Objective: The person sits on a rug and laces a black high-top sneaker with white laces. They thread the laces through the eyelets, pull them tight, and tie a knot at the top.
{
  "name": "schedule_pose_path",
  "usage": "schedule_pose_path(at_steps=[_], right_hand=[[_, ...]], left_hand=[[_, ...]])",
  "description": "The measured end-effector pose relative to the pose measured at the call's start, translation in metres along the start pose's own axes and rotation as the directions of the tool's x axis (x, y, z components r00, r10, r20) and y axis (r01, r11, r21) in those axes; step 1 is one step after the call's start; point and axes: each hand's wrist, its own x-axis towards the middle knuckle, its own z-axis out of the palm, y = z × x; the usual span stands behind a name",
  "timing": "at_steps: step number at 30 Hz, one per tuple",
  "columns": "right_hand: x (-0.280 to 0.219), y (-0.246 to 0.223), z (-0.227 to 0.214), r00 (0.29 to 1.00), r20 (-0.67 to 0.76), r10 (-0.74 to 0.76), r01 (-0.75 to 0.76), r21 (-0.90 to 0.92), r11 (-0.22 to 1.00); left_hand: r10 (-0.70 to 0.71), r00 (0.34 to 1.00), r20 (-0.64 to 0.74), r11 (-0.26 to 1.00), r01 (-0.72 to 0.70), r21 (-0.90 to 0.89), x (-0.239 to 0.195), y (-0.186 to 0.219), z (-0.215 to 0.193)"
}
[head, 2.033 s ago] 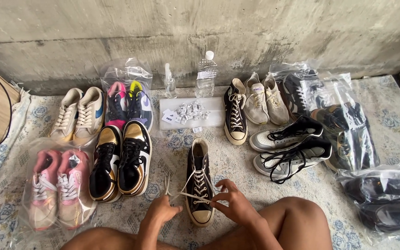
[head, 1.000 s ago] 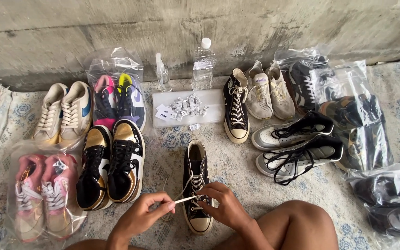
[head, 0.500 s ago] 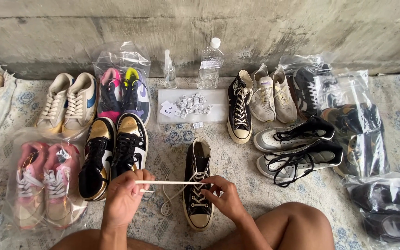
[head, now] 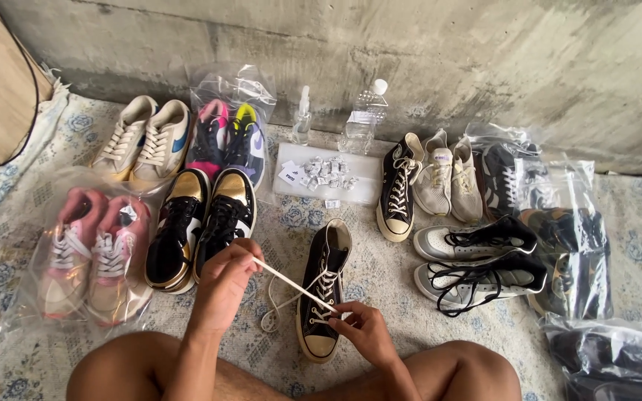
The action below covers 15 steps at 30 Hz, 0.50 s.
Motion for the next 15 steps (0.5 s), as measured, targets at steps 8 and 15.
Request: schedule_pose_path(at_steps=[8,15], right_hand=[[-0.001,0.015,0.0,0.994,-0.103,0.039,-0.043,-0.037,0.998],[-0.001,0.023,0.004,0.996,-0.091,0.01,-0.019,-0.109,0.994]], left_hand=[[-0.069,0.996,-0.064,0.969,0.082,0.234,-0.005,-0.024,-0.001],[-0.171,0.983,-0.071,0.985,0.171,0.004,-0.003,-0.031,0.009]])
